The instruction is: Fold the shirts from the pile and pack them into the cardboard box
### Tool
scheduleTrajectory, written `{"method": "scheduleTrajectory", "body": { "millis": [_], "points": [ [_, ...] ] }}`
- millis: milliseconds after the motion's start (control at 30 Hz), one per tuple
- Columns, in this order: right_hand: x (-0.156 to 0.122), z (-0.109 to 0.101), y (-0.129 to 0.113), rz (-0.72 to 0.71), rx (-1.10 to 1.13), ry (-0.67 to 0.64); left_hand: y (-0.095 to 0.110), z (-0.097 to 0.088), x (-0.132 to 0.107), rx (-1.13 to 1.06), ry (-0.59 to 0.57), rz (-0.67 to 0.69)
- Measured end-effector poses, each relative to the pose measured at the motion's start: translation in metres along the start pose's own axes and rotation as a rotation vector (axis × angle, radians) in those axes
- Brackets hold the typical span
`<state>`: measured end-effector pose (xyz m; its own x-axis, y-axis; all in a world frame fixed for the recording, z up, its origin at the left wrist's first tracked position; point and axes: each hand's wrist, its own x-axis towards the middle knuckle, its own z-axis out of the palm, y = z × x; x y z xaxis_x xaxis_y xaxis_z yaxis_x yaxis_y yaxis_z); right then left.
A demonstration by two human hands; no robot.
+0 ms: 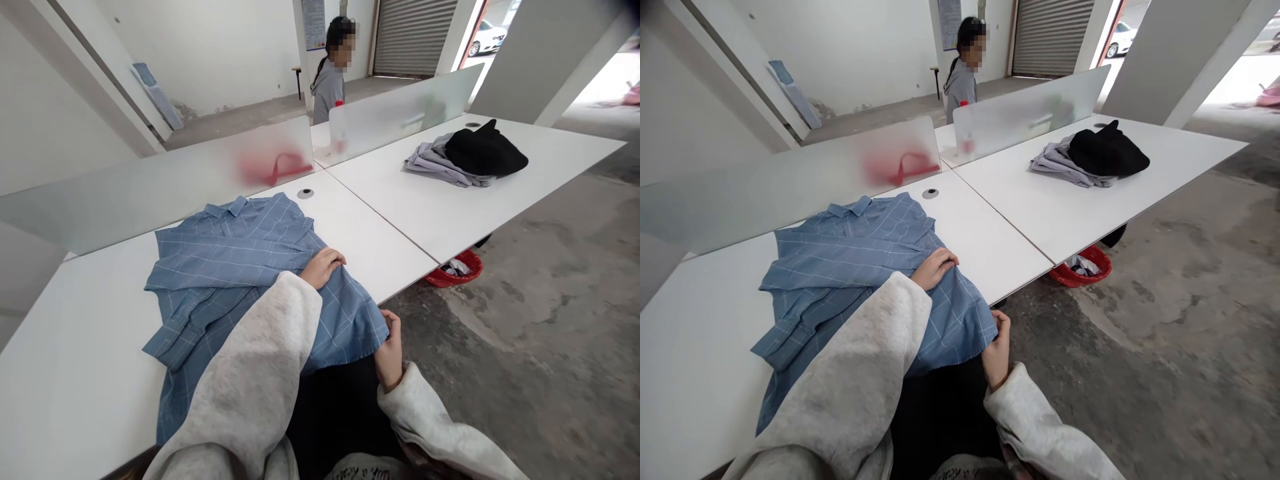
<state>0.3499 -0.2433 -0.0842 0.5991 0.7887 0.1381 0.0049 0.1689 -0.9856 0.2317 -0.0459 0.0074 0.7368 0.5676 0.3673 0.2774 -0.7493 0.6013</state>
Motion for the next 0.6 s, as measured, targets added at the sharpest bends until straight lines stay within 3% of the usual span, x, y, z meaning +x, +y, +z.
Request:
{"method": "scheduleTrajectory", "body": {
  "millis": [100,233,367,467,600],
  "points": [
    [-0.009,0.001,-0.001,-0.03,0.024,0.054,0.0,-0.001,-0.001,-0.097,0.063,-0.072],
    [-0.018,0.001,-0.003,-0.018,0.033,-0.044,0.003,-0.005,-0.001,-0.16,0.07,-0.051],
    [-0.007,-0.012,-0.001,-0.09,-0.062,-0.098,0.004,0.003,-0.002,-0.123,0.079,-0.026],
    [0.008,-0.031,0.006,-0.198,-0.264,-0.081,0.003,0.013,-0.004,-0.018,0.092,-0.047],
    [0.019,-0.052,0.012,-0.288,-0.466,-0.117,0.003,0.019,-0.01,0.296,0.072,-0.077]
  ]
}}
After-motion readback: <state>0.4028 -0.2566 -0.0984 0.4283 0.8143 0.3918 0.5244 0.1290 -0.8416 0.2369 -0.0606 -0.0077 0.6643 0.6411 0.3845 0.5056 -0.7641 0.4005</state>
